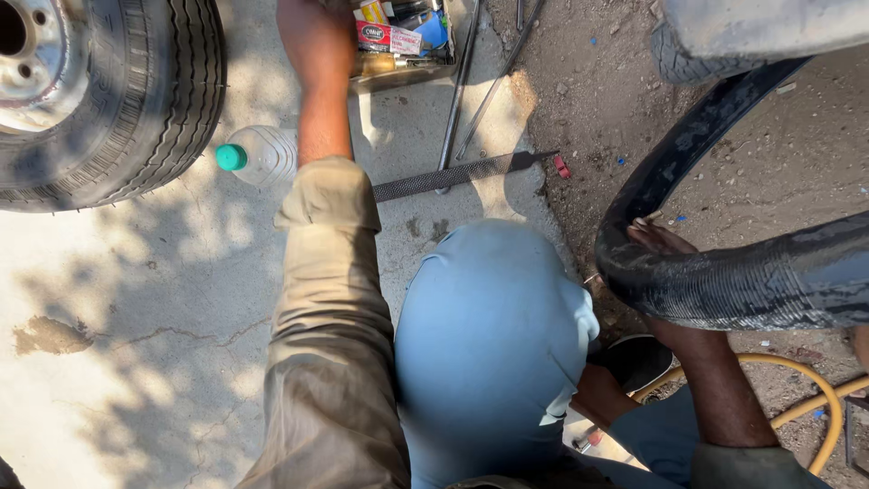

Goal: The person sits on the ground and repairs a motorcycle inner tube. They submerge the tube in a water basin to locate a leak, then apply a patch to the puncture site. Finally, they use a metal file to roughen the tube's surface around the patch area.

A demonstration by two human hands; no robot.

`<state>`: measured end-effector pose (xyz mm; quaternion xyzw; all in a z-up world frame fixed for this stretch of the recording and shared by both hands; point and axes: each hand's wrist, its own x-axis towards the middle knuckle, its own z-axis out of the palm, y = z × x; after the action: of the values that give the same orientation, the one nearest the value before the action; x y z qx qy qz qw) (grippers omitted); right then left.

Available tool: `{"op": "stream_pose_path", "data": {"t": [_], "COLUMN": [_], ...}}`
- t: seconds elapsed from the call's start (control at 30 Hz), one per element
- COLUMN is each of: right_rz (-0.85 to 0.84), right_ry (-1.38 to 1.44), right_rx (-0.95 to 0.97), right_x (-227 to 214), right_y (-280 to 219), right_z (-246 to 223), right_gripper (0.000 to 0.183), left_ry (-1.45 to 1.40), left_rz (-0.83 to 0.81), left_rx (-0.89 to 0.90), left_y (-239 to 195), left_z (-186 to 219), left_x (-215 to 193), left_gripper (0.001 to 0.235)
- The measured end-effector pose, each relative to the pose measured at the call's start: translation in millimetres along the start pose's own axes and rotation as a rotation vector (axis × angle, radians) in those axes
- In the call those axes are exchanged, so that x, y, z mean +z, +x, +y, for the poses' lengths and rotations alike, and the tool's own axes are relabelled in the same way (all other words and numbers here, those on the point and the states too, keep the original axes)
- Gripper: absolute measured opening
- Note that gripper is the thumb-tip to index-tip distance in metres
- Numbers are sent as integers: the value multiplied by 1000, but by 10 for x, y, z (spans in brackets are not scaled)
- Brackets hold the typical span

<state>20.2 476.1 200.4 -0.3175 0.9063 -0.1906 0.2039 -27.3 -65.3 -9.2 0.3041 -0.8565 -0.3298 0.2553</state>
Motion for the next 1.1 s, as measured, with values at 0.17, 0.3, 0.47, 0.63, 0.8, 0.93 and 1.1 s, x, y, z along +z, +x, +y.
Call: {"op": "stream_pose_path", "data": {"t": [0.17,0.3,0.47,0.63,0.8,0.93,1.1], "right_rz": [0,-28,-68,-49,9,36,-12], "right_ry": [11,-111,-165,-170,-51,55,-58], "right_rx": [-12,-39,-1,17,-2,37,50], "right_x": [9,-10,0,-34,-64,-67,-54], "right_y": [53,72,77,90,20,-18,5], "right_z": [3,-10,-18,-109,-161,-163,-154], "right_gripper": [55,56,55,59,53,59,61], "left_ry": [304,402,353,413,322,355,297], "left_rz": [-175,-413,-278,-301,-394,-448,-534], "left_rx": [266,110,169,194,146,155,8], "left_y": [-608,-978,-1128,-1173,-1510,-1794,-1974], "left_z": [376,591,563,571,728,847,950], "left_x": [-8,90,141,266,168,75,-127], "left_gripper": [35,23,21,13,14,28,32]}}
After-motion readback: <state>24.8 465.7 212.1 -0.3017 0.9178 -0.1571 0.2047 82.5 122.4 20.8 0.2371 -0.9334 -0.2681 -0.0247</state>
